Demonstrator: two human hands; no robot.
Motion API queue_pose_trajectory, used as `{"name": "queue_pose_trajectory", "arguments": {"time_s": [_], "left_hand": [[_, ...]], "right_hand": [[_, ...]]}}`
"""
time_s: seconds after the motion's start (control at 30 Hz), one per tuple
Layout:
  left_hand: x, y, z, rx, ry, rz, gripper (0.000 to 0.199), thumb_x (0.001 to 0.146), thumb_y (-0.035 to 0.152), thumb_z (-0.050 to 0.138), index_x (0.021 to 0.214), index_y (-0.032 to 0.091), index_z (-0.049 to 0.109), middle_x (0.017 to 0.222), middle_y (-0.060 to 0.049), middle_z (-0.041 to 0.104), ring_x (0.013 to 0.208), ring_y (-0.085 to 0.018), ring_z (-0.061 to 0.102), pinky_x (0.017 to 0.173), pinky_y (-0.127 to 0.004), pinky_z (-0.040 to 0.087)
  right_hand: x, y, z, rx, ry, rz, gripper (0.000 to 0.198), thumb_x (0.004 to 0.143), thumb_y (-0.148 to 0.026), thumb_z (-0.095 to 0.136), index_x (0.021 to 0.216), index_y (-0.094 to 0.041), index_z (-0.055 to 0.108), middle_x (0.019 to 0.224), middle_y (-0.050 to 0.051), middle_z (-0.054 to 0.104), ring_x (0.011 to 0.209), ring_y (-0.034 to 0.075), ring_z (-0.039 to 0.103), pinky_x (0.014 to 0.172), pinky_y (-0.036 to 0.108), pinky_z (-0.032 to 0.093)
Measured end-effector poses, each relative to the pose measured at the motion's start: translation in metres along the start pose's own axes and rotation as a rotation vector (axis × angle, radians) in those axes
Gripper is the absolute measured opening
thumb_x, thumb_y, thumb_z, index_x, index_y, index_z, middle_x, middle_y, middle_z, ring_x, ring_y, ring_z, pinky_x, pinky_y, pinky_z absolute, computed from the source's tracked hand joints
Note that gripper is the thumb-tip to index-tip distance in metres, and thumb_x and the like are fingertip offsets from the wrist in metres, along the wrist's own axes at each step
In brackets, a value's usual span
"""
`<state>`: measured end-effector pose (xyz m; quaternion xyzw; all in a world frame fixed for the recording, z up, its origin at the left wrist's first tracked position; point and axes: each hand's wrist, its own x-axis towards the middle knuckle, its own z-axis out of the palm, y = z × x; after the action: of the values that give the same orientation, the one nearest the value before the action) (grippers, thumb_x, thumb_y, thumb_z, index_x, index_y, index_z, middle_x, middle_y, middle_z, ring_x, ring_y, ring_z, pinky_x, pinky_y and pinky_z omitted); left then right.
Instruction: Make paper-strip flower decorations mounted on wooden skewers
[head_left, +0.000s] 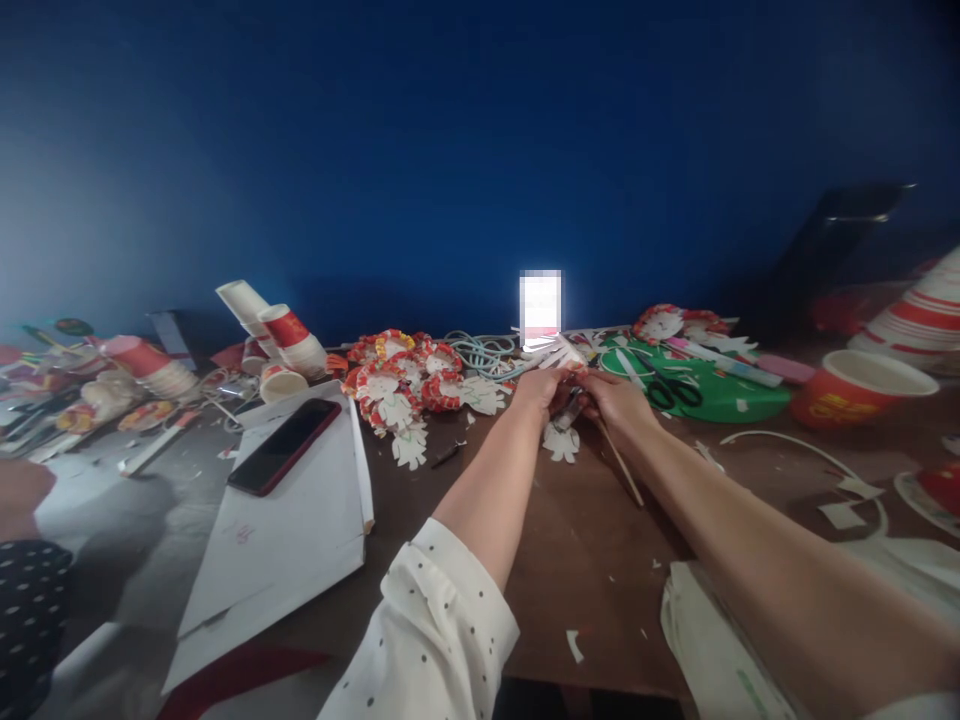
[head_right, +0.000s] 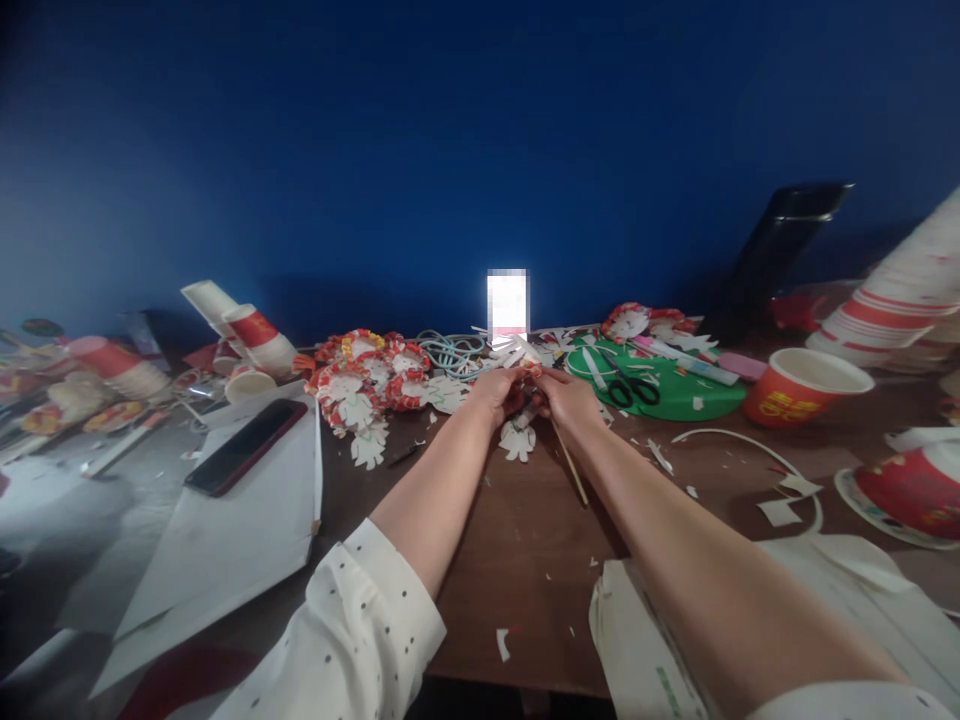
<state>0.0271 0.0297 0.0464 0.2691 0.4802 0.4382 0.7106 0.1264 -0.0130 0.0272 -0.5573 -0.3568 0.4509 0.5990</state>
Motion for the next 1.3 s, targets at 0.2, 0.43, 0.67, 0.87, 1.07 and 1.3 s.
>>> {"name": "queue_pose_trajectory", "arguments": {"time_s": [0.2,0.43,0.67,0.87,1.07,1.3], "left_hand": [[0.003,-0.005,0.0,0.051,-0.145,0.078,0.009,0.072,0.011,0.076,0.074,0.014,0.069,0.058,0.001,0.056,0.046,-0.005,0.044,0.047,-0.018,0.037],[0.009,-0.009,-0.001,0.043,-0.121,0.103,0.013,0.069,0.019,0.081,0.075,0.015,0.07,0.048,0.003,0.049,0.039,-0.006,0.039,0.04,-0.019,0.033],[0.013,-0.01,0.001,0.11,-0.071,0.134,0.018,0.071,0.029,0.082,0.074,0.015,0.07,0.049,0.002,0.052,0.041,-0.009,0.045,0.043,-0.021,0.035],[0.012,-0.008,0.003,0.016,-0.012,0.09,0.021,0.073,0.017,0.079,0.063,0.014,0.06,0.047,0.004,0.048,0.037,-0.005,0.038,0.038,-0.019,0.026],[0.005,-0.004,0.005,-0.106,-0.037,-0.008,0.02,0.074,0.011,0.075,0.063,0.013,0.058,0.047,0.002,0.051,0.036,-0.006,0.042,0.038,-0.02,0.03],[0.005,-0.008,0.004,-0.167,-0.111,-0.048,0.013,0.077,0.011,0.071,0.068,0.011,0.062,0.047,-0.001,0.055,0.035,-0.01,0.045,0.037,-0.022,0.034]], "right_hand": [[0.0,0.0,-0.004,-0.235,0.042,-0.112,0.037,0.075,-0.04,0.067,0.102,-0.016,0.078,0.054,0.0,0.061,0.051,0.016,0.054,0.048,0.027,0.04],[-0.002,0.001,-0.005,-0.622,0.065,-0.392,0.029,0.081,-0.03,0.061,0.101,-0.017,0.078,0.085,0.009,0.077,0.085,0.026,0.07,0.075,0.032,0.051],[-0.009,0.001,0.002,-0.471,0.036,-0.321,0.028,0.08,-0.031,0.059,0.101,-0.016,0.071,0.073,0.006,0.072,0.064,0.022,0.066,0.063,0.03,0.05],[-0.011,-0.002,0.005,-0.237,0.023,-0.138,0.018,0.075,-0.029,0.062,0.092,-0.021,0.061,0.057,-0.001,0.061,0.044,0.014,0.05,0.043,0.026,0.038],[-0.006,0.003,0.007,0.032,-0.053,-0.072,0.02,0.069,-0.027,0.072,0.083,-0.022,0.059,0.056,-0.004,0.055,0.046,0.011,0.047,0.039,0.022,0.03],[0.0,0.009,0.007,0.197,-0.094,0.012,0.021,0.062,-0.023,0.079,0.075,-0.021,0.062,0.053,-0.004,0.054,0.047,0.009,0.045,0.036,0.019,0.027]]}}
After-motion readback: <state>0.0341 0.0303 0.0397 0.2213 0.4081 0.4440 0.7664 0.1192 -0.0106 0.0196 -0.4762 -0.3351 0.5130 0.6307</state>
